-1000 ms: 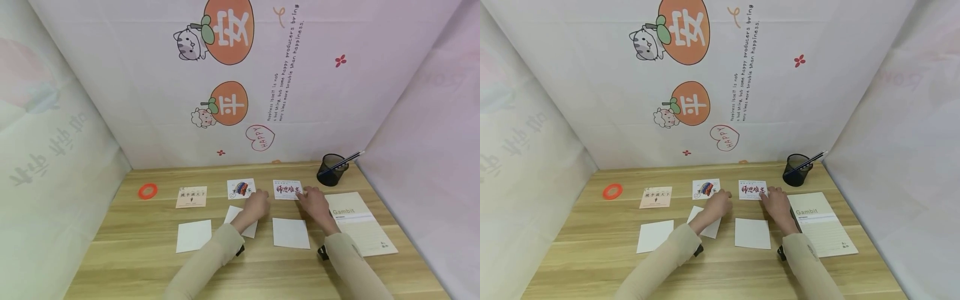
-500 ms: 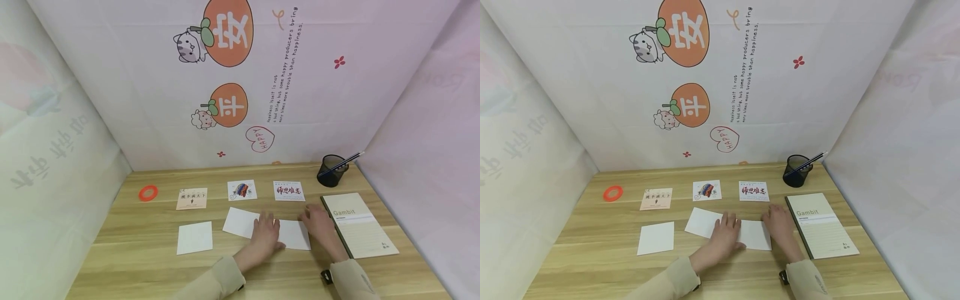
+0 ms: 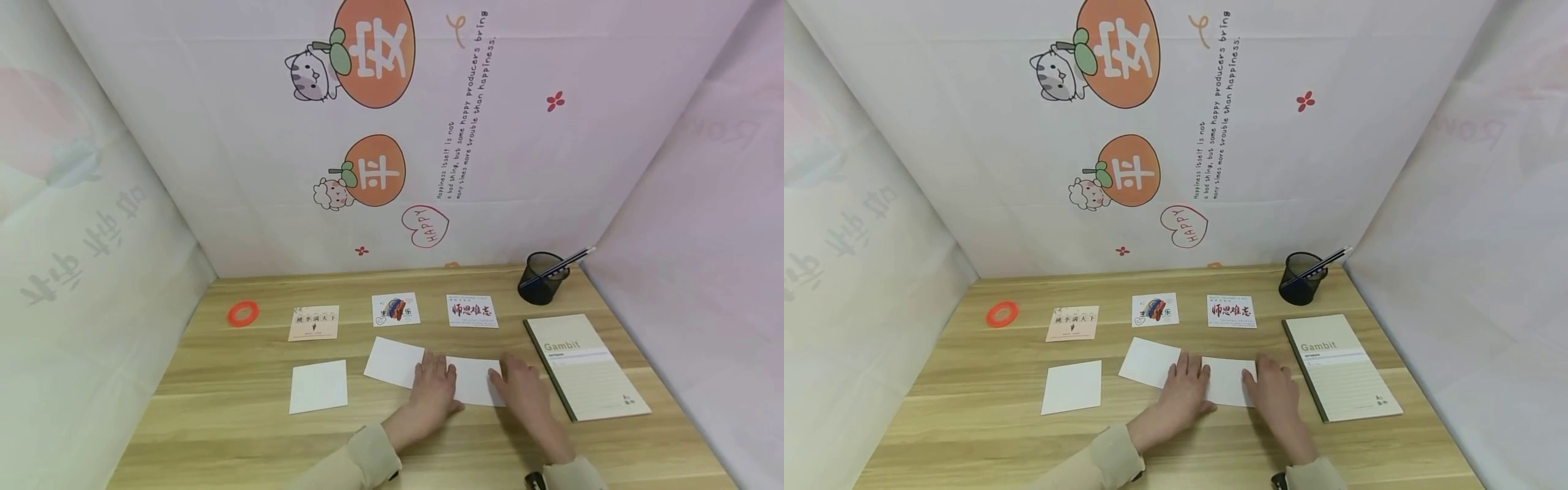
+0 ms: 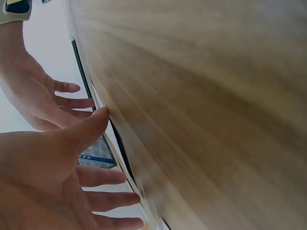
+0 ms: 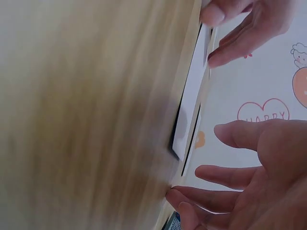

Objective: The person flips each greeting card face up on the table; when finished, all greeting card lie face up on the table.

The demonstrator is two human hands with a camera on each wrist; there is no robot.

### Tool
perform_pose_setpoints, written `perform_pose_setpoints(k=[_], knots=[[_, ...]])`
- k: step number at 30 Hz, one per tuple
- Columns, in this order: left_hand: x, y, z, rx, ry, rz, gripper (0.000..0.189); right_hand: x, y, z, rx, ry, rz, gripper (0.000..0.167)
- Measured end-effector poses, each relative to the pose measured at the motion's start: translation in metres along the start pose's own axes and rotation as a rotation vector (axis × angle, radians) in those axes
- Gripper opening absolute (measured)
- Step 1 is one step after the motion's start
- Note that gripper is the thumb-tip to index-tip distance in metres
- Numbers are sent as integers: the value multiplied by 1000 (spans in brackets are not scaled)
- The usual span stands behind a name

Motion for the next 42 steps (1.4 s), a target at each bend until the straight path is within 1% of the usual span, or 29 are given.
perform_pose_setpoints(k=[3,6,10,13,15,19,25,29,31,33,35,37,38,41,42], knots=[[1,0,0,-6,-7,-11,71,-2,-3,4,-12,-1,-11,39],[2,0,-1,7,-15,-25,68,-3,-5,5,-8,-9,-25,43],[5,-1,-2,12,-36,-60,64,-5,-7,5,6,-4,-33,43],[7,-1,-4,8,-40,-88,62,-6,-7,6,5,-2,-48,42],[7,-1,-4,12,-35,-98,61,-6,-8,5,-2,-14,-72,42],[8,-1,-5,13,-35,-86,60,-4,-10,3,-16,-35,-132,45],[8,-2,-6,2,-42,-58,63,3,-10,-2,-52,-54,-261,49],[9,-1,-9,6,-31,-47,68,7,-9,-5,-68,-83,-341,47],[9,0,-11,4,-24,-46,70,9,-8,-6,-57,-85,-361,43],[9,0,-12,8,-22,-59,68,10,-7,-6,-34,-57,-370,38],[9,0,-12,16,-22,-70,63,11,-5,-6,-16,-6,-359,32],[8,0,-12,33,-24,-78,55,12,-2,-6,-22,49,-338,34],[7,0,-12,42,-26,-79,52,13,-1,-6,-38,73,-326,38],[5,2,-10,81,-40,-66,44,18,1,-6,-124,123,-302,53],[4,3,-10,97,-48,-61,43,19,2,-6,-148,136,-300,55]])
Point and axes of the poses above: each hand's wrist, its own z-axis away from the middle knuckle, its own y-axis out of the back of the hand, x = y × z, the point moved 2 cm from there along -z, towards the middle knuckle, and after that the axes turned 6 degrees about -y, right-handed, at the moved point
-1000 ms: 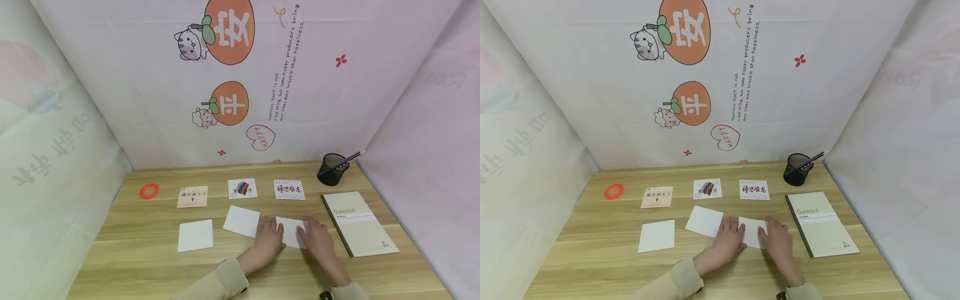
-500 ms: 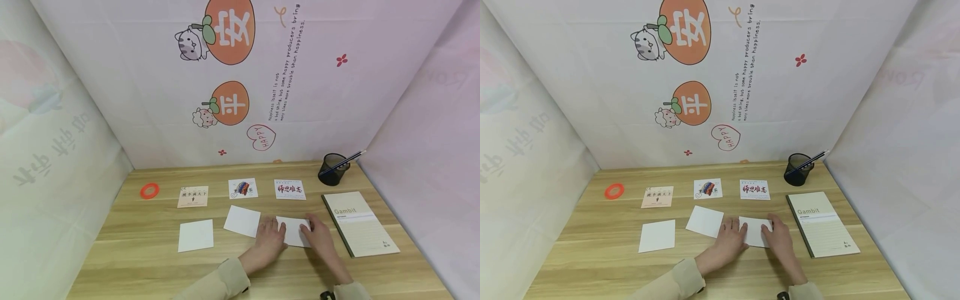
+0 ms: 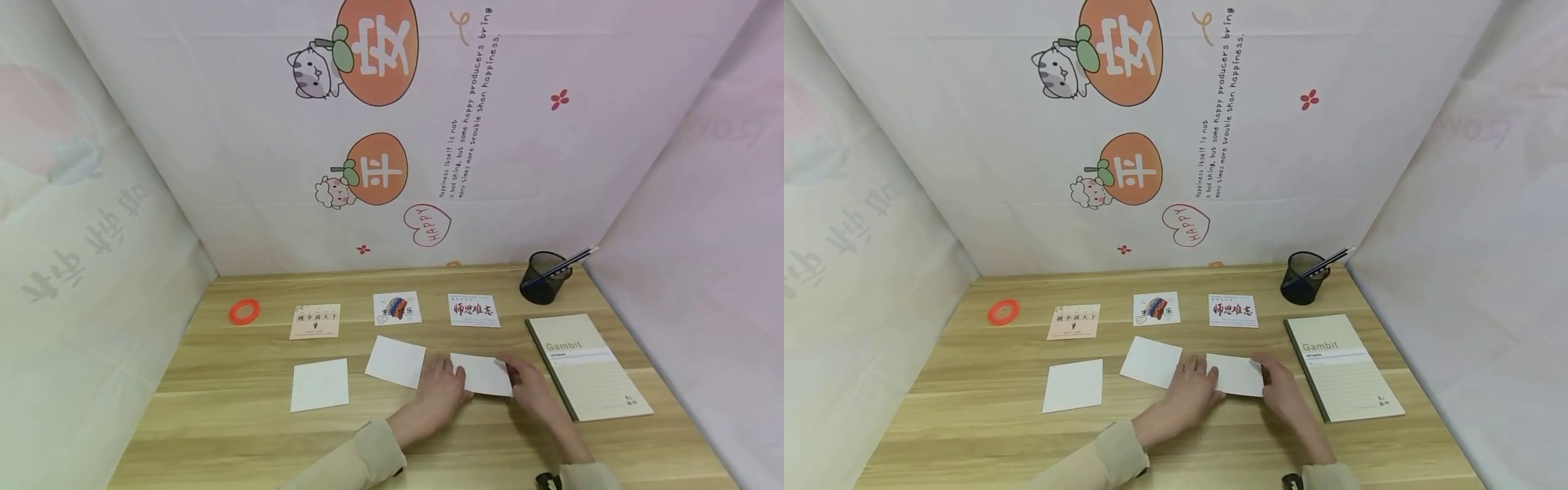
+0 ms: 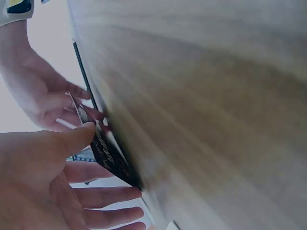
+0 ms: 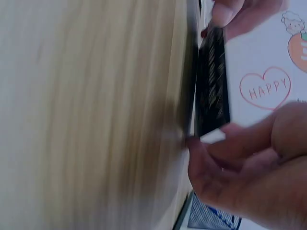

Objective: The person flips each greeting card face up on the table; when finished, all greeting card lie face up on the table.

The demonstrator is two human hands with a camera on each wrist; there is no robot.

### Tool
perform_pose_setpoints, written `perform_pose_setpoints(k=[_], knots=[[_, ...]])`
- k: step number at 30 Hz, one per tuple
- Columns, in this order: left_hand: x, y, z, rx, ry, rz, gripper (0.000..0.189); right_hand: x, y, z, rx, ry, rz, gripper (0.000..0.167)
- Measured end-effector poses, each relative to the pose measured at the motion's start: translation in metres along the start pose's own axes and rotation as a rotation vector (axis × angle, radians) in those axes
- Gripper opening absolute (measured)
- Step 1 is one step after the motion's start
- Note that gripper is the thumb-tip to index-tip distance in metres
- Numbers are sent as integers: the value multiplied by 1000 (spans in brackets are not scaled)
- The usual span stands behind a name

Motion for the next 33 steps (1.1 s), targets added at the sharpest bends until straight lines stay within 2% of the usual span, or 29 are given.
perform_pose_setpoints(k=[2,5,9,13,18,22,28,33], knots=[[-2,2,0,27,-12,10,41,1,2,1,-38,26,-8,54],[-5,5,-1,48,-18,28,39,3,3,2,-55,78,-15,41],[-9,6,-3,44,-10,52,38,4,4,3,-54,104,-2,32],[-11,7,-4,51,-8,58,37,5,5,3,-27,111,15,31],[-14,10,-6,37,-7,94,33,8,6,4,44,166,19,32],[-17,16,-9,46,-22,115,22,8,6,5,118,190,51,33],[-22,23,-16,129,-27,141,17,6,7,7,255,193,73,23],[-27,26,-21,225,-43,155,13,5,9,7,297,157,30,14]])
Point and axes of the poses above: each hand's wrist, its own z-axis away from the middle knuckle, its own y-axis out of the back of the hand, x = y × z, the point moved 2 cm from there along -z, towards the middle knuckle, and after that the axes turned 6 degrees about -y, right-handed, at the moved point
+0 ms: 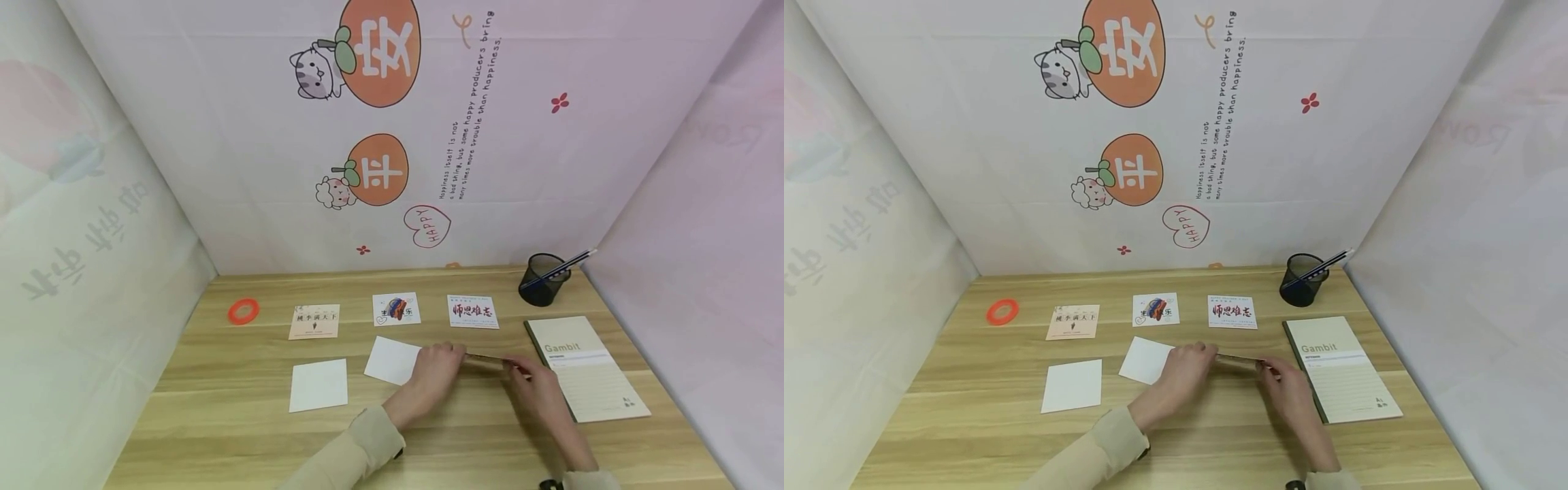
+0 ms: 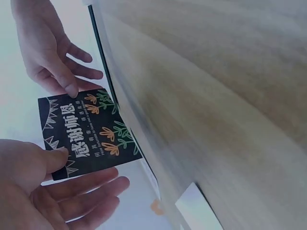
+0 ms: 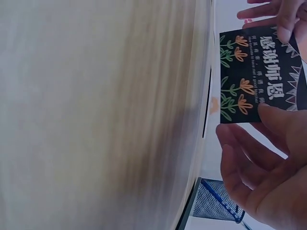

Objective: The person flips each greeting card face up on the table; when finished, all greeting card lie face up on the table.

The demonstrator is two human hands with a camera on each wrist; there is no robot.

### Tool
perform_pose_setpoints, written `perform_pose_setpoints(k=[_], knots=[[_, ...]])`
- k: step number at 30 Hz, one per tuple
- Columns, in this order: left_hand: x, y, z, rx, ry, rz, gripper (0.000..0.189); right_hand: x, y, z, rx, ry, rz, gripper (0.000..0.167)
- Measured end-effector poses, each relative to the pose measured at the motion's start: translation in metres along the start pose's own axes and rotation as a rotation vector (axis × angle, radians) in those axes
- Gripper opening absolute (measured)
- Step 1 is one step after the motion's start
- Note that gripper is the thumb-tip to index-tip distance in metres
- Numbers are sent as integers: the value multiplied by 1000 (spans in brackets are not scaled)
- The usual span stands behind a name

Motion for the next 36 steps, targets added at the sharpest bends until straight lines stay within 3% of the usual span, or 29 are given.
perform_pose_setpoints(k=[4,9,12,18,25,29,36], knots=[[-2,4,-2,43,-3,32,15,1,1,0,9,-48,-23,7],[-6,6,-4,14,41,118,22,2,0,0,23,-96,-38,6],[-9,5,-7,-24,92,196,24,2,0,0,35,-113,-45,11],[-17,0,-8,-81,235,436,26,0,1,1,32,-152,-62,22],[-22,-5,-7,-118,360,662,38,-2,0,-1,46,-200,-43,22],[-23,-6,-7,-125,381,719,40,-2,-1,-1,42,-220,-36,21],[-23,-11,-2,-122,386,726,39,-1,-3,-2,24,-256,-56,19]])
Point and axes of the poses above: each hand's wrist, its own z-axis away from the middle knuckle, its own y-axis out of the back of the hand, x = y × z, the point moved 2 cm from there along -z, towards the middle knuckle, and after that the axes turned 6 degrees about -y, right-handed, at the moved point
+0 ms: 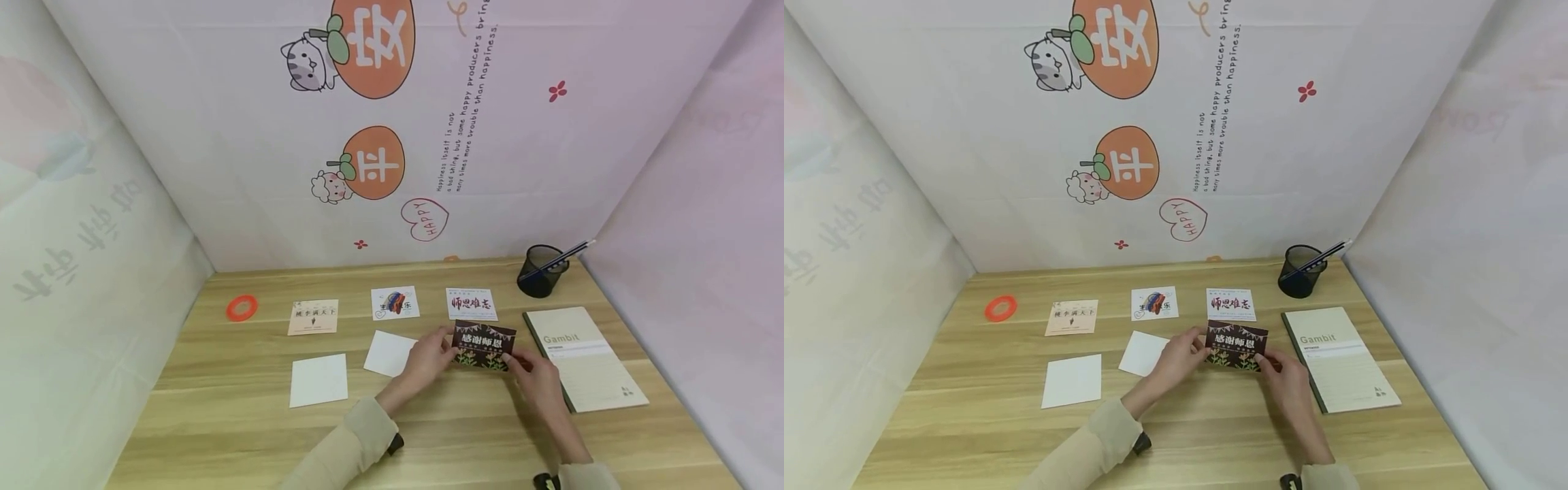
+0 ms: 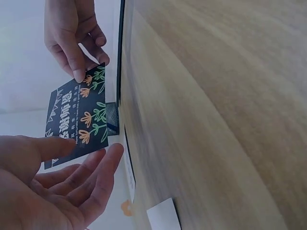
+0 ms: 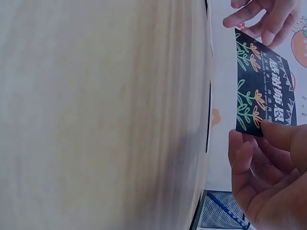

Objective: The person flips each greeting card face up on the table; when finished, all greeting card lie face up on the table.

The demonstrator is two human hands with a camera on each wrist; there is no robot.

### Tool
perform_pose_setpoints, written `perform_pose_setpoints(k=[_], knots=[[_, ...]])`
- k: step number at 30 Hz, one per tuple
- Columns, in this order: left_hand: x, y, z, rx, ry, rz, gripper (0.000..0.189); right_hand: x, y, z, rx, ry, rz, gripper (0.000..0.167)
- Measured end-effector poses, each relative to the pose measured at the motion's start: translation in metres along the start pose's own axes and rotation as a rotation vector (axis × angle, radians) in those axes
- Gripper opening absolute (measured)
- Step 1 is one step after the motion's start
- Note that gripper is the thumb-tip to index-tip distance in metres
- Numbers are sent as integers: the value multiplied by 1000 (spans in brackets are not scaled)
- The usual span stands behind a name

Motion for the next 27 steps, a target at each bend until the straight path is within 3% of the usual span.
perform_pose_setpoints(k=[14,20,27], knots=[[0,-13,9,11,-2,-60,73,0,-4,-1,-27,-103,-35,22],[3,-14,12,37,-31,-119,73,-1,-5,1,-46,-129,-68,32],[2,-17,10,27,-12,-83,73,-1,-3,1,-34,-119,-57,40]])
Point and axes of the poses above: each hand's wrist, its own z-axis away from the middle knuckle, its own y-axis out of the back of the hand, x = y × z, the point moved 2 cm from there along -z, towards the middle knuckle, and after that the axes turned 6 degrees about -y, right-handed, at the moved point
